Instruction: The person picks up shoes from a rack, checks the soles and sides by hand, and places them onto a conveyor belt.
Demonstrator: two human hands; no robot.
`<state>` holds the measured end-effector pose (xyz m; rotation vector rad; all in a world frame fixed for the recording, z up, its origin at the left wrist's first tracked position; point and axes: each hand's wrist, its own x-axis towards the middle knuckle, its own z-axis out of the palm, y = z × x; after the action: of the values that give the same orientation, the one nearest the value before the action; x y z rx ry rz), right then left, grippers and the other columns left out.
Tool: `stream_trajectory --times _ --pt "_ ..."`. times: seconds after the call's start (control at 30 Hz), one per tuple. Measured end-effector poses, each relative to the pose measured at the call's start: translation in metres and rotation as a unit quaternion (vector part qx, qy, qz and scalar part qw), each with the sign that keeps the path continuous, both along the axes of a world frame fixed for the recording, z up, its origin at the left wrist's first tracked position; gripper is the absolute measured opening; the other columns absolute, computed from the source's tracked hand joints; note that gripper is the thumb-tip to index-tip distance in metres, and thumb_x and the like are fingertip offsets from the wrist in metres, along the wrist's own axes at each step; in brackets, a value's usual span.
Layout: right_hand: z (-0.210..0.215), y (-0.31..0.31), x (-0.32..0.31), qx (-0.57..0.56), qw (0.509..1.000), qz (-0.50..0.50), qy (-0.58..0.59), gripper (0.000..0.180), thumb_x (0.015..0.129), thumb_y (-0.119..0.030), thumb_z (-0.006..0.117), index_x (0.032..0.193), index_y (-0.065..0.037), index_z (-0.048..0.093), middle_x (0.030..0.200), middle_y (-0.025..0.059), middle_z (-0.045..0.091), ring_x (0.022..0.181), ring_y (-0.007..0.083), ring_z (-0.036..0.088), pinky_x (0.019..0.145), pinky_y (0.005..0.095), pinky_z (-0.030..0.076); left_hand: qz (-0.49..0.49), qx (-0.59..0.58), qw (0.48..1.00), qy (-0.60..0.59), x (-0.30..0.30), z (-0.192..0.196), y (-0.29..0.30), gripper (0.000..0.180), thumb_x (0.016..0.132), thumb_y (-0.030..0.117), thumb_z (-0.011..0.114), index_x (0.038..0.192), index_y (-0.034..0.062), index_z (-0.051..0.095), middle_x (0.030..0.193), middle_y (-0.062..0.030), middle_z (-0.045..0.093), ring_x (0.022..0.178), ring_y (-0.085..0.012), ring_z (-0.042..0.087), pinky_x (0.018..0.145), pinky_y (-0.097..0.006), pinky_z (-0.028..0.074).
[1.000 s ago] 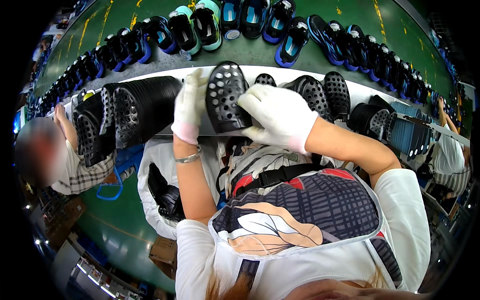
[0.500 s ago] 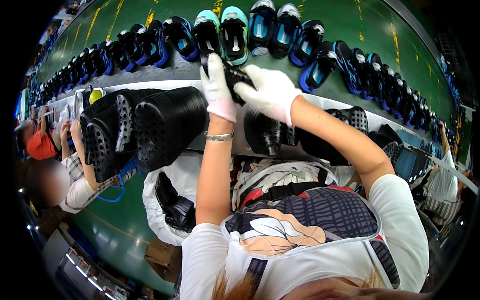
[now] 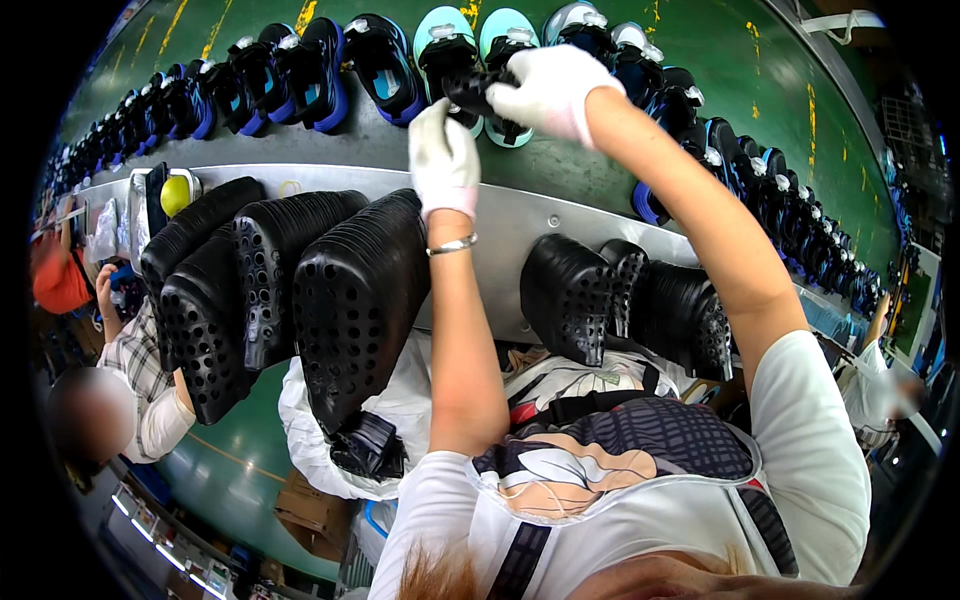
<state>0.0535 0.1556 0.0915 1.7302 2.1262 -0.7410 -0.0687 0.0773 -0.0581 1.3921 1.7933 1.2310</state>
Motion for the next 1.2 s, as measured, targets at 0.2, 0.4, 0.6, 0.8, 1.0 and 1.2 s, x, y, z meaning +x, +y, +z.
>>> stream_trajectory --times 0.2,0.4,0.6,0.8,1.0,1.2 --pt "-0.019 0.023 -0.027 -0.008 0.998 0.015 -0.055 0.038 0.083 -0.034 0.050 0.091 -0.004 0.072 0.090 0.0183 0.069 0.087 0.0321 0.068 0.077 0.0384 0.053 -0.088 -0.147 0.965 0.199 0.015 0.010 0.014 0.020 0.086 0.017 0.060 0.102 0.0063 0.061 0.108 -0.0122 0.057 0.094 -0.0354 0.054 0.081 -0.044 0.049" --pt "-0.056 0.028 -0.055 0.056 0.990 0.068 -0.114 0.030 0.074 -0.016 0.070 0.103 -0.009 0.071 0.101 0.0116 0.071 0.094 0.0271 0.068 0.077 0.0388 0.054 -0.041 -0.232 0.966 0.103 0.022 0.014 0.031 0.020 0.082 0.015 0.060 0.097 0.0011 0.061 0.102 -0.0165 0.061 0.099 -0.0363 0.057 0.084 -0.044 0.049" --pt "-0.087 0.053 -0.070 -0.020 0.988 0.100 -0.113 0.028 0.079 -0.014 0.065 0.106 -0.014 0.072 0.108 0.0089 0.069 0.100 0.0267 0.067 0.081 0.0390 0.054 -0.073 -0.384 0.918 0.073 0.018 -0.001 0.052 0.023 0.087 0.022 0.059 0.097 0.0034 0.068 0.108 -0.0223 0.065 0.102 -0.0365 0.063 0.085 -0.042 0.052" --pt "-0.077 0.058 -0.079 0.068 0.968 0.178 -0.165 0.026 0.084 -0.016 0.059 0.106 -0.012 0.071 0.111 0.0086 0.068 0.102 0.0258 0.066 0.085 0.0361 0.052 -0.141 -0.446 0.871 0.149 0.015 0.008 0.071 0.024 0.085 0.020 0.063 0.105 0.0068 0.069 0.111 -0.0143 0.067 0.104 -0.0296 0.064 0.083 -0.038 0.054" --pt "-0.118 0.077 -0.073 0.177 0.982 0.036 -0.064 0.021 0.084 -0.008 0.051 0.091 -0.002 0.070 0.090 0.0201 0.069 0.080 0.0323 0.069 0.068 0.0399 0.055 -0.174 -0.404 0.865 0.241 0.018 0.015 0.065 0.020 0.084 0.015 0.064 0.102 0.0086 0.070 0.109 -0.0142 0.067 0.101 -0.0283 0.066 0.081 -0.038 0.055" --pt "-0.058 0.049 -0.070 0.107 0.984 -0.130 0.050 0.024 0.085 -0.014 0.051 0.093 -0.004 0.071 0.091 0.0207 0.069 0.086 0.0325 0.068 0.075 0.0403 0.052 -0.169 -0.387 0.871 0.252 0.006 0.002 0.063 0.023 0.082 0.018 0.062 0.102 0.0094 0.070 0.112 -0.0144 0.066 0.104 -0.0303 0.064 0.084 -0.038 0.054"
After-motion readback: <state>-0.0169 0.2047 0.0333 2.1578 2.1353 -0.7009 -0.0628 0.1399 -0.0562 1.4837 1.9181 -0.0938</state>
